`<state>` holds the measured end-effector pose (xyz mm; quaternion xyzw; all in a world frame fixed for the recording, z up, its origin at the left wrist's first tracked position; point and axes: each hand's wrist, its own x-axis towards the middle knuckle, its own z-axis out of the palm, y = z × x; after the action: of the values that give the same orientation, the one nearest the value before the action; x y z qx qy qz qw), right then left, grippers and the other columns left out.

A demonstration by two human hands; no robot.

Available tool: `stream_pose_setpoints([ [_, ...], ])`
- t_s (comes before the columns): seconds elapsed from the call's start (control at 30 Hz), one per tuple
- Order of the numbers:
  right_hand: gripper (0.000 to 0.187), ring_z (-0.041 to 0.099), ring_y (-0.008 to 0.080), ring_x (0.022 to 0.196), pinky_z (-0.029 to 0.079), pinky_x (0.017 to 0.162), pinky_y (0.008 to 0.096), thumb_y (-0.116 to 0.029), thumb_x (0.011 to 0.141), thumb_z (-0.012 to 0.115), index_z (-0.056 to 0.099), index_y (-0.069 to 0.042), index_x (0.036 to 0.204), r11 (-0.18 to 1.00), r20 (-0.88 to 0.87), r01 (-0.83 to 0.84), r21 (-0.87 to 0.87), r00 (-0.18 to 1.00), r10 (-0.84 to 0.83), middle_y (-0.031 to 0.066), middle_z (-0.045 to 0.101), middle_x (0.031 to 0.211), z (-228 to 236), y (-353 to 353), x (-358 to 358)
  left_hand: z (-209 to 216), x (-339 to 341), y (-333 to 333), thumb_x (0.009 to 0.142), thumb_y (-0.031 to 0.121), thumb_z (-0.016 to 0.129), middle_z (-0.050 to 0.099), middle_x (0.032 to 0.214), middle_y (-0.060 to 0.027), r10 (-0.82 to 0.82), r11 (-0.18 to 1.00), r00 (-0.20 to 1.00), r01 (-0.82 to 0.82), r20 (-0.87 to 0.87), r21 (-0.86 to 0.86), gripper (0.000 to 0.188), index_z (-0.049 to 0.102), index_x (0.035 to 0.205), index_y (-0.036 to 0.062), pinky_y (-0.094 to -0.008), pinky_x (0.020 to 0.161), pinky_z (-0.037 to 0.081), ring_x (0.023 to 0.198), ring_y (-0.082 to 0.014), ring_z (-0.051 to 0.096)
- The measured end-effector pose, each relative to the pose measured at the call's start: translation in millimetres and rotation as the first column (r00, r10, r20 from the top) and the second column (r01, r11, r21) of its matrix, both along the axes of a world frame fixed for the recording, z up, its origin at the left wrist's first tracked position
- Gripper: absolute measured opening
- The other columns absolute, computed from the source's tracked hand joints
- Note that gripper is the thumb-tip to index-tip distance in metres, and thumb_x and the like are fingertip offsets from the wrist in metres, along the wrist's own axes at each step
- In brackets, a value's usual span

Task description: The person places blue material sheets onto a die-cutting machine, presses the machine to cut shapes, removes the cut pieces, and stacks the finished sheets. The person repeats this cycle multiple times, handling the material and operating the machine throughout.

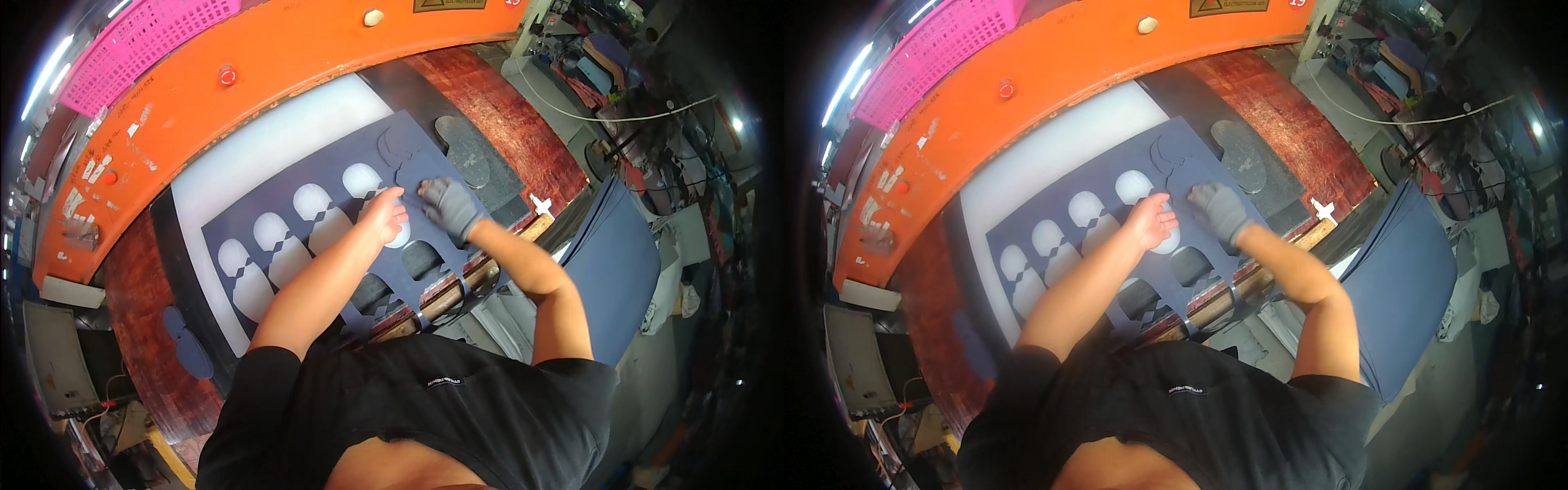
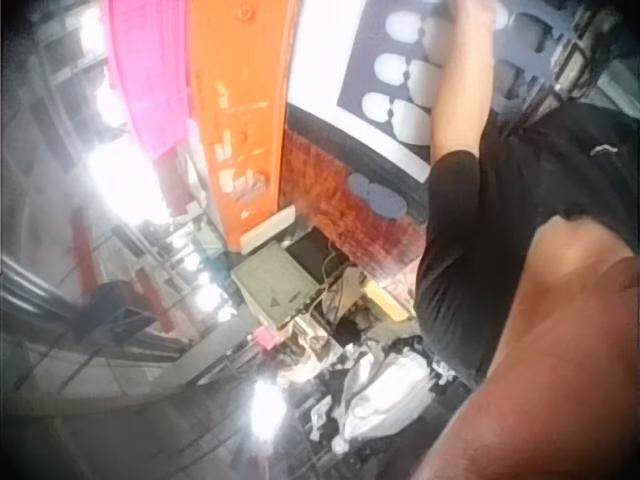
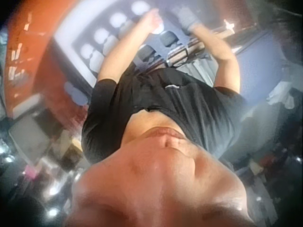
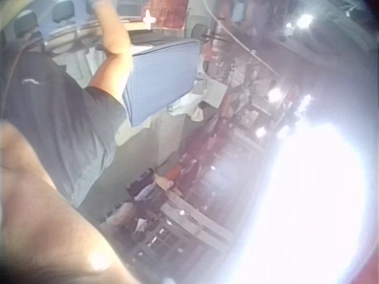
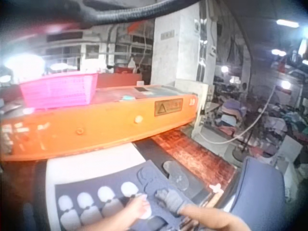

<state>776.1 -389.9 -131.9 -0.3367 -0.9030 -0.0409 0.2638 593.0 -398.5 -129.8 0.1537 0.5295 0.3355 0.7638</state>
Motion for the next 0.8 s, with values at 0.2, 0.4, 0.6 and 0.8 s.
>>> stream_pose_setpoints([
  [0.2,0.039,0.055,0.0312,0.1,0.045,0.086,0.0404,-0.016,0.069,0.068,0.059,-0.008,0.106,0.989,-0.236,0.126,-0.079,0.961,-0.141,0.0116,0.059,0.111,-41,-7,7,-7,17,27,0.083,0.03,0.058,0.045,0.121,-0.0124,0.013,0.998,0.999,-0.015,-0.037,-0.06,0.055,0.039,0.124,-0.0022,-0.0456,0.097,0.033,0.111,-0.0302,0.045],
  [0.4,0.039,0.054,0.0348,0.102,0.044,0.089,0.0415,-0.025,0.076,0.068,0.057,-0.006,0.108,0.979,-0.312,0.189,-0.073,0.928,-0.202,0.0146,0.058,0.113,-23,-10,3,-13,17,32,0.084,0.025,0.052,0.057,0.099,-0.0096,-0.048,0.995,0.989,0.035,0.143,0.089,0.026,0.052,0.096,0.0024,-0.0391,0.082,0.04,0.092,-0.0254,0.054],
  [0.6,0.031,0.059,0.0335,0.097,0.047,0.084,0.0398,-0.024,0.078,0.063,0.061,-0.005,0.103,0.837,-0.125,0.389,-0.384,0.877,-0.465,0.0164,0.063,0.104,19,23,13,-14,11,24,0.087,0.023,0.047,0.053,0.119,-0.0176,-0.026,0.991,0.974,-0.004,0.227,0.131,0.031,0.051,0.108,0.0005,-0.0412,0.094,0.038,0.108,-0.0297,0.051],
  [0.8,0.03,0.061,0.0321,0.095,0.049,0.082,0.0396,-0.027,0.079,0.058,0.066,-0.011,0.103,0.756,0.007,0.561,-0.336,0.805,-0.593,0.0165,0.065,0.099,130,106,38,6,-25,-9,0.085,0.026,0.058,0.05,0.125,-0.0121,0.026,0.919,0.976,0.062,-0.218,0.39,0.05,0.044,0.127,0.0041,-0.0401,0.088,0.04,0.116,-0.0244,0.046],
])
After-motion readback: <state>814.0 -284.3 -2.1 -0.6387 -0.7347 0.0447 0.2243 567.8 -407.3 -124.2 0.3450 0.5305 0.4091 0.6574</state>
